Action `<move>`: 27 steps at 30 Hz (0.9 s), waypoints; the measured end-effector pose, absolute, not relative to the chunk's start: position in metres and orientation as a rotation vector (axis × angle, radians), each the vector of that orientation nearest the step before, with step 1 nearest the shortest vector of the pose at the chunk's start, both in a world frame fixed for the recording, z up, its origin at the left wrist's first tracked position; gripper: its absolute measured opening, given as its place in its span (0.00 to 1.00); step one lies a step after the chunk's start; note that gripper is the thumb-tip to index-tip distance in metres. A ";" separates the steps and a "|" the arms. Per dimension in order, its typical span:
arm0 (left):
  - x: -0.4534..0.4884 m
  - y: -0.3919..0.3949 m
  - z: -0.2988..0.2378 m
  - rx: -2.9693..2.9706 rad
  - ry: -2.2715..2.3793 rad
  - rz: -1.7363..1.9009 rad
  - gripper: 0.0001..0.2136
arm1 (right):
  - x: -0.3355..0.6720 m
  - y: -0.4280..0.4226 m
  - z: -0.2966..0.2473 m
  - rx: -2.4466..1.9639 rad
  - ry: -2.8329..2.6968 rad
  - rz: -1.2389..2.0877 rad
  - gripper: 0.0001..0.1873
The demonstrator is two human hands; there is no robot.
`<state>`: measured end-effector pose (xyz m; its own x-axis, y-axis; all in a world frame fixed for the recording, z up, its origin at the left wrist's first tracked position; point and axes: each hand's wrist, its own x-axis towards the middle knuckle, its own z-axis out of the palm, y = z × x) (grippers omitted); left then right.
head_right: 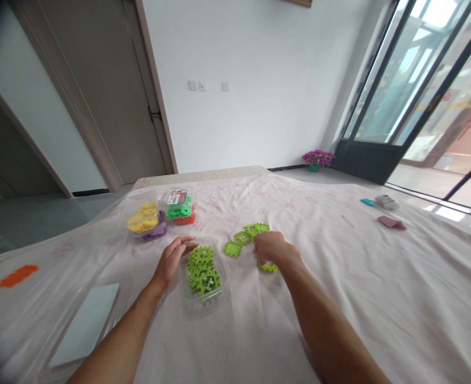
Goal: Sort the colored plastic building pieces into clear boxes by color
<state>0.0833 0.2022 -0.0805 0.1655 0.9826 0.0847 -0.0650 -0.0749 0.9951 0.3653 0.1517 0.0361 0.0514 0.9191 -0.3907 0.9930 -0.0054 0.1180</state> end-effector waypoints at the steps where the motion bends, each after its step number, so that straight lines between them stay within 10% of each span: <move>1: 0.083 0.202 -0.081 1.300 1.001 1.166 0.17 | 0.367 0.152 0.034 1.969 1.928 -0.288 0.25; 10: 0.084 0.201 -0.081 1.265 1.003 1.175 0.17 | 0.372 0.152 0.038 1.955 2.342 -0.403 0.07; 27: 0.083 0.201 -0.079 1.296 1.004 1.163 0.17 | 0.376 0.153 0.023 1.908 2.178 -0.323 0.23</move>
